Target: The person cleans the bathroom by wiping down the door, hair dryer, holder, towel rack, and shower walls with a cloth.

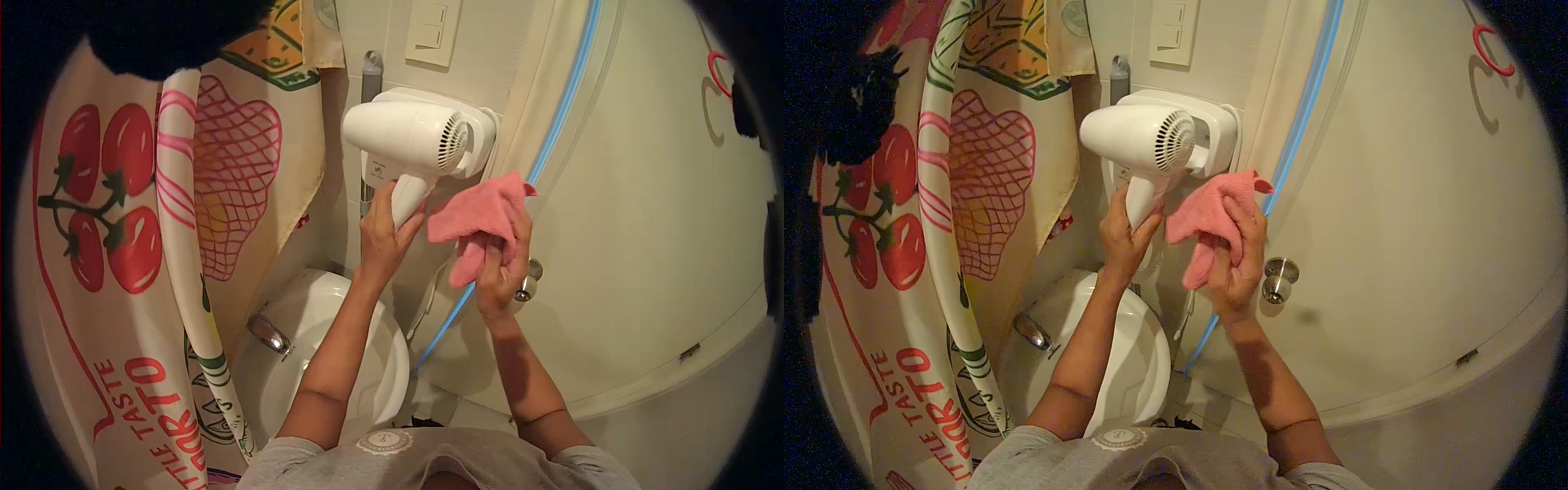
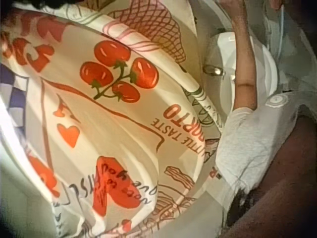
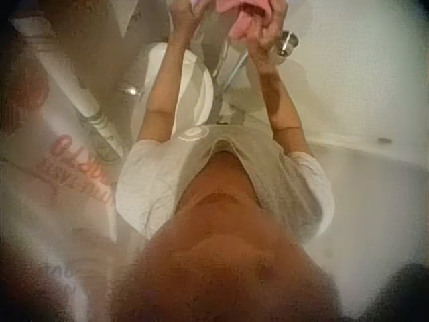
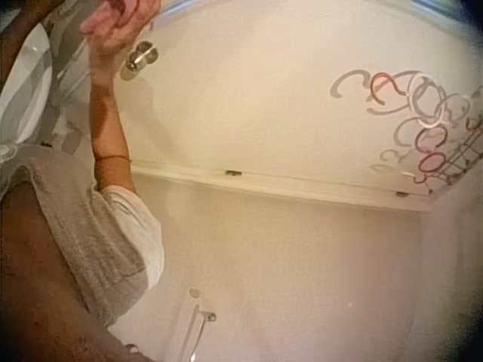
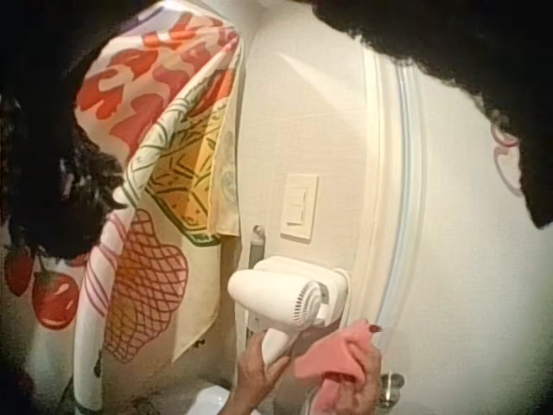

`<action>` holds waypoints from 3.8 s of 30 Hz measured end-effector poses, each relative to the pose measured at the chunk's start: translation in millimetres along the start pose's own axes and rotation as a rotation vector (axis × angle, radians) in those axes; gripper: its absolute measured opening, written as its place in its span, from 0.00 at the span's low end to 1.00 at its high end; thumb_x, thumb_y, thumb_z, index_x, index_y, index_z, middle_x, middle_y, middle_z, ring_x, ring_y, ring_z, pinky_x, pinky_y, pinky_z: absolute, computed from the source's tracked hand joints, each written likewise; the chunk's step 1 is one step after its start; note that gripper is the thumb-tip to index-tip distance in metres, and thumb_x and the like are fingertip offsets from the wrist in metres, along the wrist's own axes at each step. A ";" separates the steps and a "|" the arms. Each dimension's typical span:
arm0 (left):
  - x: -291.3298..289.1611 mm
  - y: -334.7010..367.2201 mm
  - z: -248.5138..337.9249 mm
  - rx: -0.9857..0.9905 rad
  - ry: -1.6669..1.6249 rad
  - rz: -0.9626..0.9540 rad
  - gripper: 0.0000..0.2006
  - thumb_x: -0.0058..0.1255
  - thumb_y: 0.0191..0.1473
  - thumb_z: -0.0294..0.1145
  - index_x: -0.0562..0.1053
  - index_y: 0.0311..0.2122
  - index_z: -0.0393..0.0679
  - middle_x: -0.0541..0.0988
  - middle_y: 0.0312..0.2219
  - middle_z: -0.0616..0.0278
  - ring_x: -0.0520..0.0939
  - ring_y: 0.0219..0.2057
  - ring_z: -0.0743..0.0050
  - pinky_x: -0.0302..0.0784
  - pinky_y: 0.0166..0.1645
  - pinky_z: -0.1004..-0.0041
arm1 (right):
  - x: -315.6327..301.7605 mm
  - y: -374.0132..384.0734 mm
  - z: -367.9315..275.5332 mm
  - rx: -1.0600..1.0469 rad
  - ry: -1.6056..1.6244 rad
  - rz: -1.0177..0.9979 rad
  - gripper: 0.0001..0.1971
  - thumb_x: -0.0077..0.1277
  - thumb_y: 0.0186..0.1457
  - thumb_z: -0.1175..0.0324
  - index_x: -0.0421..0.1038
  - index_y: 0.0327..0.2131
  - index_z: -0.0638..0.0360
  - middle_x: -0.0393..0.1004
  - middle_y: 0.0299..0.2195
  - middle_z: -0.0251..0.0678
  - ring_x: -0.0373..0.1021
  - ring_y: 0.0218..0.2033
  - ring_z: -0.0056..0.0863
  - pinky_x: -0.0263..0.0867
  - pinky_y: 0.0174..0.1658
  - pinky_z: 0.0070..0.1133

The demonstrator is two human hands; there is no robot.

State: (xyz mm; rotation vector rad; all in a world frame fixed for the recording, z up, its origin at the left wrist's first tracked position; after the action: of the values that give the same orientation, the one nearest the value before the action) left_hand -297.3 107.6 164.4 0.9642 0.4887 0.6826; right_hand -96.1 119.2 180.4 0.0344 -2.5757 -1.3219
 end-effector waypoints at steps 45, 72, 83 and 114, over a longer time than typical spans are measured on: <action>-96.1 -66.2 -17.0 -0.500 -0.578 0.371 0.27 0.58 0.47 0.19 0.59 0.50 0.41 0.72 0.29 0.62 0.76 0.27 0.77 0.75 0.31 0.76 | 190.2 16.5 35.6 -1.021 -0.908 -0.934 0.11 0.55 0.39 0.70 0.74 0.31 0.58 0.70 0.34 0.32 0.65 0.44 0.33 0.63 0.45 0.27; -154.0 -83.6 -11.1 -0.506 -0.648 0.501 0.22 0.55 0.51 0.22 0.59 0.49 0.39 0.73 0.28 0.59 0.72 0.20 0.78 0.70 0.24 0.76 | 72.8 -28.2 37.1 -0.617 -0.712 -0.550 0.25 0.55 0.34 0.79 0.74 0.43 0.54 0.70 0.46 0.39 0.64 0.51 0.42 0.54 0.56 0.40; -172.7 -55.3 39.4 -0.312 -0.649 0.477 0.21 0.58 0.46 0.25 0.62 0.43 0.36 0.71 0.24 0.56 0.72 0.19 0.75 0.70 0.23 0.76 | 118.0 -79.9 234.7 -0.340 -0.856 -0.939 0.23 0.46 0.54 0.74 0.63 0.55 0.55 0.60 0.57 0.44 0.56 0.58 0.44 0.52 0.61 0.33; -41.8 11.1 0.0 -0.376 -0.565 0.142 0.11 0.50 0.57 0.34 0.66 0.42 0.42 0.72 0.31 0.66 0.72 0.24 0.85 0.72 0.25 0.81 | 129.5 136.0 16.3 -0.485 -1.012 -0.762 0.27 0.51 0.42 0.77 0.67 0.51 0.51 0.66 0.50 0.42 0.65 0.50 0.42 0.65 0.49 0.34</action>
State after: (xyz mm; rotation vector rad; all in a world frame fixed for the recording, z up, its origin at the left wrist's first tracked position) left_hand -329.6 82.0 177.3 0.7914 -0.2036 0.5693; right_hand -213.1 195.2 307.1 0.3785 -3.0002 -2.8147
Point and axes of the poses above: each hand's wrist, its own y-axis towards the middle knuckle, its own x-axis out of the palm, z = x × y, the point moved 10 cm from there along y, towards the middle knuckle
